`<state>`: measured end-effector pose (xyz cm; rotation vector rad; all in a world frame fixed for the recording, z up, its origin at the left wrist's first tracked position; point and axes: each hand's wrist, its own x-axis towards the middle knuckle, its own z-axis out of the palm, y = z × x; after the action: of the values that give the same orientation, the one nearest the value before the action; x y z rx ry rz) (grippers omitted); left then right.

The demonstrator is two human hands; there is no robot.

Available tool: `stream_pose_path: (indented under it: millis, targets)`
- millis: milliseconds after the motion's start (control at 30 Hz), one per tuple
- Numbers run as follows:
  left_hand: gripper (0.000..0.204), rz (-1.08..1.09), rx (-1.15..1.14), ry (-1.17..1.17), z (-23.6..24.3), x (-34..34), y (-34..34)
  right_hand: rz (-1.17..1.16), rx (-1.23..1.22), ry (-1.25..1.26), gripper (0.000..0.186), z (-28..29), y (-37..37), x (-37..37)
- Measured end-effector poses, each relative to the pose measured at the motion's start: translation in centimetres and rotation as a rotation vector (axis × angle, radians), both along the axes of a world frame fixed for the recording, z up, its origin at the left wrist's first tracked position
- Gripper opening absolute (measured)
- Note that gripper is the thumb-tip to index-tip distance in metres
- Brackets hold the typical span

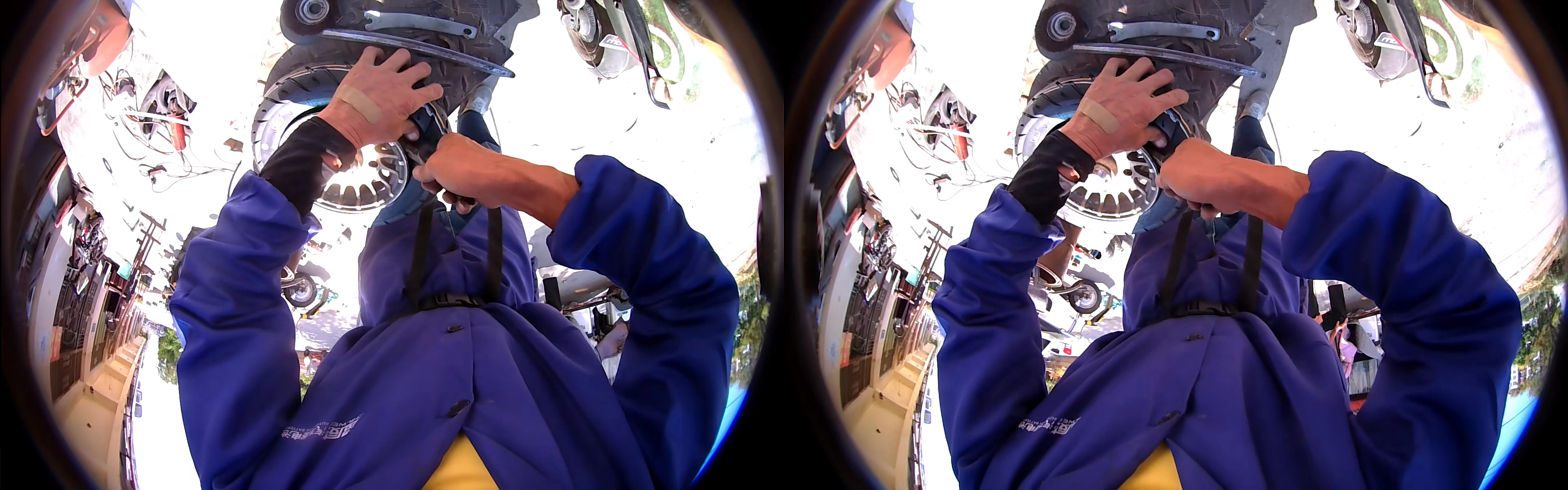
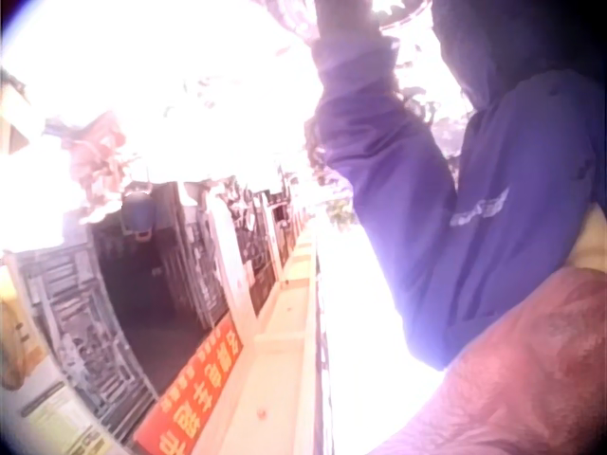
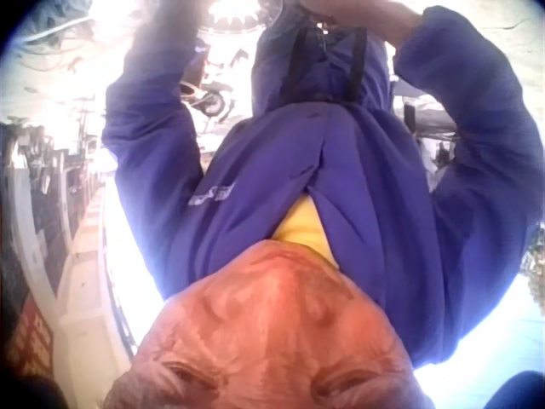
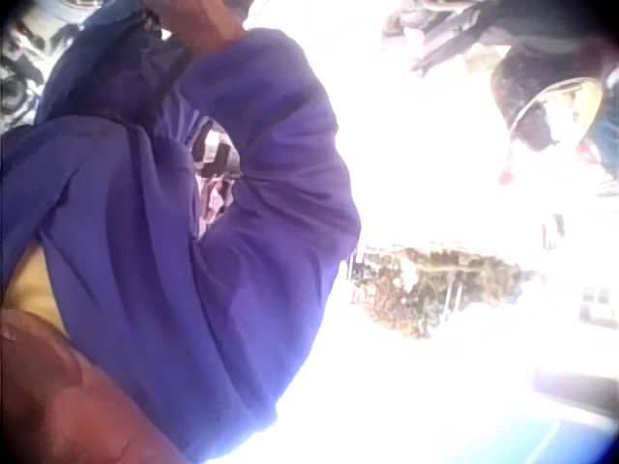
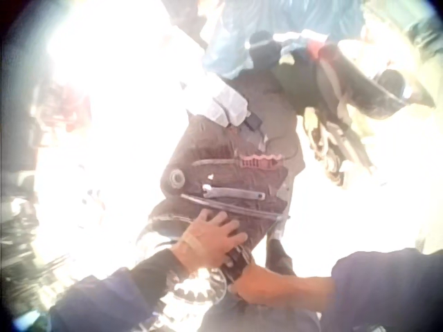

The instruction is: The person uses a pressure gauge to check the air pressure of a motorcycle tire mounted on a rim. They then use a tire iron to pry the tire bead away from the rim edge, working around the circumference to loosen the tire for removal or repair.

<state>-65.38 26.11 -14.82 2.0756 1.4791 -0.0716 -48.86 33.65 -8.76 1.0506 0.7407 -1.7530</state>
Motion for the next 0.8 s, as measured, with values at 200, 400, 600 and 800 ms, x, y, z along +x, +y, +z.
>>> stream_pose_path:
  millis: [200,400,600,800]
  targets:
    - [0.07,0.014,0.009,-0.049,0.0,-0.2,0.1,-0.033,0.058,-0.013,0.033,0.3,-0.9,0.0]
    - [0.068,0.009,0.013,-0.078,0.3,-0.3,0.3,0.019,0.225,-0.027,0.038,1.0,-2.5,-0.1]
    - [0.069,0.007,0.015,-0.077,0.2,-0.4,0.1,-0.065,0.308,-0.088,0.037,1.0,-4.1,0.4]
    - [0.067,0.013,0.055,-0.07,-0.1,-0.3,-0.3,-0.104,0.359,-0.122,0.037,1.6,-5.1,0.3]
